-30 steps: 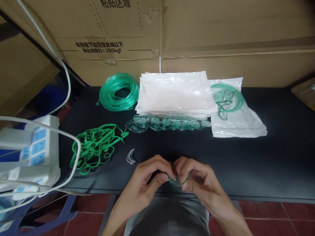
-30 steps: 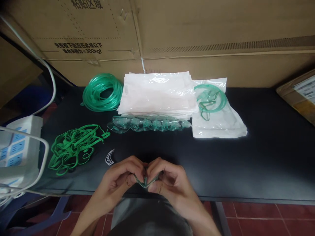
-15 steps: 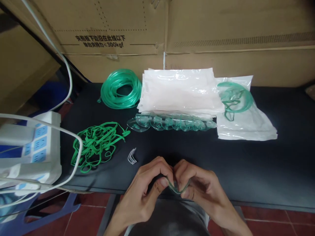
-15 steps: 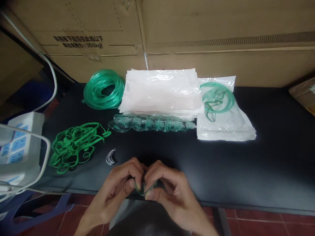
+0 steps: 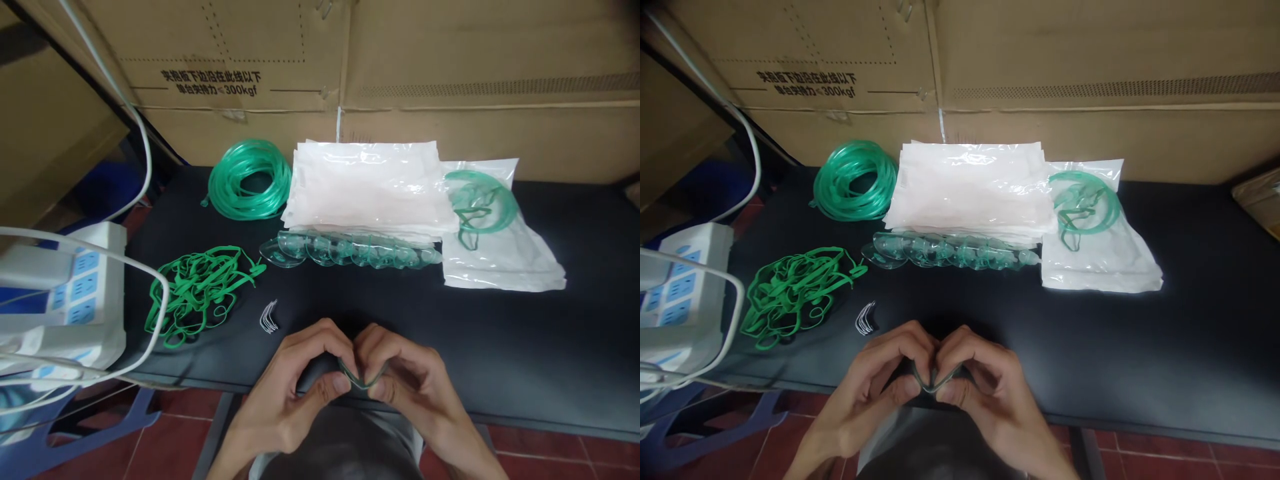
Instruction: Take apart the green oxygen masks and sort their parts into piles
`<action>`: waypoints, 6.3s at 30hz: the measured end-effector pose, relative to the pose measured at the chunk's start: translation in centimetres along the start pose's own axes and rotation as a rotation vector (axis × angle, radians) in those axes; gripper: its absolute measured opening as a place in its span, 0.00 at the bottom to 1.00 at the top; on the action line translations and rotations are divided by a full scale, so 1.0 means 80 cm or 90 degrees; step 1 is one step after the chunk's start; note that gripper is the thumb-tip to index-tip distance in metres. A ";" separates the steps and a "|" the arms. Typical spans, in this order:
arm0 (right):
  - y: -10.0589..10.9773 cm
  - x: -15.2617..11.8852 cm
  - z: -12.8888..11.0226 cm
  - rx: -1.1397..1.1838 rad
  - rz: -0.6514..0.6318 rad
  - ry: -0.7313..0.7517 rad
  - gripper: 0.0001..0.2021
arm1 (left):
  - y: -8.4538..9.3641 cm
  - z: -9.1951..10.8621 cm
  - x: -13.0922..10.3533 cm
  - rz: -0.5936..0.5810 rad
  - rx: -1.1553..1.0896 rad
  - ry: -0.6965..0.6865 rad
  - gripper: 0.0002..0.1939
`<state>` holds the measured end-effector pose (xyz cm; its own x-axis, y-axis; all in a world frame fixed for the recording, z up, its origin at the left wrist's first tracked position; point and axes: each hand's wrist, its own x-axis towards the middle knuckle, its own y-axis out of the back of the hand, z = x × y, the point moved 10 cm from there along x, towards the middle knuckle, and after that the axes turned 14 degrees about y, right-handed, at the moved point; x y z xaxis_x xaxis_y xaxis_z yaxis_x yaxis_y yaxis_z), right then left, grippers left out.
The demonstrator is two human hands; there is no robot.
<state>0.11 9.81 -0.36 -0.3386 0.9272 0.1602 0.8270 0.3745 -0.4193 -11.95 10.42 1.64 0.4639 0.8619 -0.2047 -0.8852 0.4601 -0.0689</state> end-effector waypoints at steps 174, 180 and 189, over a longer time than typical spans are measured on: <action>0.004 0.003 -0.012 -0.585 0.042 0.134 0.10 | 0.033 -0.007 -0.021 0.322 0.414 0.022 0.06; -0.008 0.003 0.000 -0.592 -0.065 0.134 0.25 | 0.039 -0.014 -0.027 0.297 0.413 0.066 0.05; 0.021 0.003 -0.005 -0.569 0.114 0.145 0.12 | 0.054 -0.022 -0.046 0.332 0.415 0.106 0.07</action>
<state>1.57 10.67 -0.67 -0.1554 0.9158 0.3704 0.9282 0.0071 0.3719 -17.56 8.91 0.39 -0.0543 0.9787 -0.1980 -0.7636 0.0871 0.6398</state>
